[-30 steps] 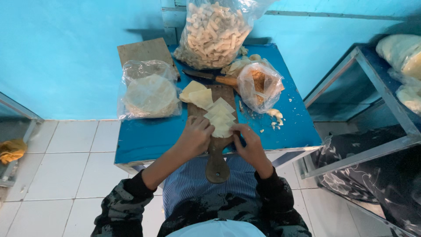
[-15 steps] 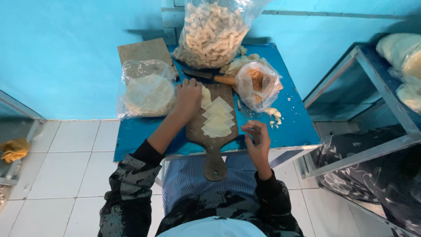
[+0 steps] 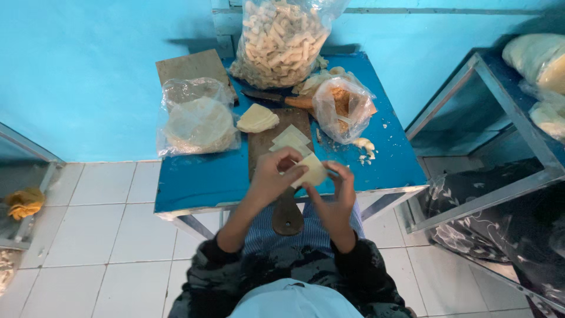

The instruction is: The person sits at a blue table and folds thin square dough sheets by hand into triangular pieces, stacking the folded pieces on a wooden paddle board. They occasionally reach into a plastic bag of brown powder beside the board and continue folding more sheets from a pile.

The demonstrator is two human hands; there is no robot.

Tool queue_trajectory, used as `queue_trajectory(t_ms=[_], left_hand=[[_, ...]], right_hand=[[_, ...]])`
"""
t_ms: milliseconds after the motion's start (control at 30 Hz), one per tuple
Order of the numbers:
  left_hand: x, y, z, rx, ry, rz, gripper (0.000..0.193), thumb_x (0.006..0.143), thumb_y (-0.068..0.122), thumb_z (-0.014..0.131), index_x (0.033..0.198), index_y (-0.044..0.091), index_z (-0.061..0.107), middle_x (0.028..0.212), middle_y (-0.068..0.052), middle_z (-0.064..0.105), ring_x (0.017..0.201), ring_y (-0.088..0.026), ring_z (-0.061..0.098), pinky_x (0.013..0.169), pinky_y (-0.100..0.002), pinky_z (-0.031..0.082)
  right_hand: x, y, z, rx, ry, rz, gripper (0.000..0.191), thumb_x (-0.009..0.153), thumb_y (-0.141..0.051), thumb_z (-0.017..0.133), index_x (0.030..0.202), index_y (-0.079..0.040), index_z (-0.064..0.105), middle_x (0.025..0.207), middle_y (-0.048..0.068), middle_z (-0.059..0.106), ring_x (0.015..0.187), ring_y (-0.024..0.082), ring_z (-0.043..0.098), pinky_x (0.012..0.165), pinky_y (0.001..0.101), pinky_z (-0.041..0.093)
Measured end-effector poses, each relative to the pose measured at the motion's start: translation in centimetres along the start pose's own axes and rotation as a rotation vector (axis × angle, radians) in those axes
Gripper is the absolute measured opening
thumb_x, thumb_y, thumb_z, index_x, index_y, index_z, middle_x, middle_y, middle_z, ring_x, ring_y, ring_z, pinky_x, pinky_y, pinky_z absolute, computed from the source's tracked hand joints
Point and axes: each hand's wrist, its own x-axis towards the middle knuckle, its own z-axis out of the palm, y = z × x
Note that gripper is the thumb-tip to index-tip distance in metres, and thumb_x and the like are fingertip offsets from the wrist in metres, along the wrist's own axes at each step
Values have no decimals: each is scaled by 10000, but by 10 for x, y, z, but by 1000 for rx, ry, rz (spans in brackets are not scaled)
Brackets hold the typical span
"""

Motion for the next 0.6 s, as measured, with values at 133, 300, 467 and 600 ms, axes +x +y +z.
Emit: queue_trajectory(t_ms=[133, 300, 467, 600], left_hand=[[-16, -8, 17, -204, 91, -58, 132, 925, 69, 735, 1004, 16, 642, 880, -8, 725, 829, -49, 708, 685, -216, 561], [-32, -26, 16, -300, 267, -16, 121, 988, 44, 729, 1022, -10, 626, 940, -34, 658, 856, -61, 660, 706, -221, 513], [-44, -19, 10, -240, 217, -58, 153, 1014, 75, 646, 1134, -15, 672, 1054, -44, 698, 997, -78, 668, 863, -237, 532], [-55, 6, 8, -133, 149, 33, 266, 1046, 75, 559, 1257, -26, 686, 1185, -62, 688, 1121, -119, 665, 964, -251, 516]], right_hand=[[3, -12, -2, -401, 21, -312, 687, 721, -16, 907, 1267, -77, 494, 1231, 172, 603, 1164, 337, 587, 971, 469, 491], [-2, -6, -3, -88, -159, -425, 709, 785, -8, 894, 1320, -70, 433, 1189, 153, 654, 1113, 338, 655, 922, 436, 555], [-13, 6, 9, 141, -141, -236, 633, 911, 60, 804, 1377, -57, 392, 1150, 141, 712, 1033, 249, 749, 896, 365, 630], [-16, 13, 8, 146, -170, -245, 679, 850, 55, 822, 1358, -29, 379, 1128, 187, 683, 1028, 233, 733, 892, 347, 621]])
